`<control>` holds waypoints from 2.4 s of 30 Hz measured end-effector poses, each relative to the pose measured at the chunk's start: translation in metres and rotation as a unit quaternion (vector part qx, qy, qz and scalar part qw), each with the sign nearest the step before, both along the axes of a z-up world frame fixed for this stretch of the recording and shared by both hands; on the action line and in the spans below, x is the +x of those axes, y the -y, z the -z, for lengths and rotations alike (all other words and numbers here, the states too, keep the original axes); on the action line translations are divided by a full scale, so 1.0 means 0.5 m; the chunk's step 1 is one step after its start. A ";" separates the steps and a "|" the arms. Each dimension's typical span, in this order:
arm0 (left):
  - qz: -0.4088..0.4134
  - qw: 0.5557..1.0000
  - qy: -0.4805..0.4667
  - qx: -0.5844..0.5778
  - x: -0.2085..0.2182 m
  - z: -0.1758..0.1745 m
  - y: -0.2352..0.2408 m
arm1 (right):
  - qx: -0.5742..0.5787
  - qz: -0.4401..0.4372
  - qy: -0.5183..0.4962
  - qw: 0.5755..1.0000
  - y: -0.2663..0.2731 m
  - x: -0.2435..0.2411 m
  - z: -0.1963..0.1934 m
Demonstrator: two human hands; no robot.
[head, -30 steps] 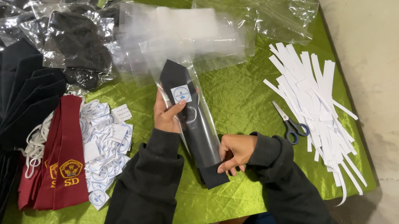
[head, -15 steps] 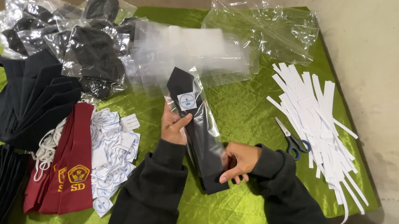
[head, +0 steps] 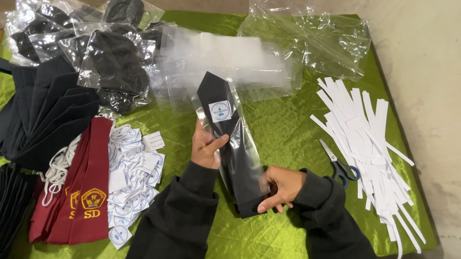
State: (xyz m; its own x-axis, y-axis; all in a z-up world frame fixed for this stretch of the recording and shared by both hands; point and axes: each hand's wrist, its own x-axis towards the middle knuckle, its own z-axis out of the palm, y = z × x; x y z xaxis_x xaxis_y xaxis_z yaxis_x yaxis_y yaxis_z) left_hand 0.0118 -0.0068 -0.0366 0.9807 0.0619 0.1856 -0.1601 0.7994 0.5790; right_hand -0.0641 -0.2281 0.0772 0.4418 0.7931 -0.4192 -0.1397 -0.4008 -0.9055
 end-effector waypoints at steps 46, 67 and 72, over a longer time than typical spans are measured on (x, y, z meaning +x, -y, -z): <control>0.042 0.999 0.009 0.021 0.005 0.033 -0.008 | 0.097 0.061 -0.008 0.993 0.027 0.021 0.054; -0.056 0.957 -0.285 0.001 -0.017 -0.032 -0.018 | 0.169 0.373 0.134 0.902 0.067 0.077 0.117; 0.143 0.953 -0.238 0.120 -0.066 -0.129 0.004 | 0.180 0.501 0.144 0.834 0.113 0.097 0.153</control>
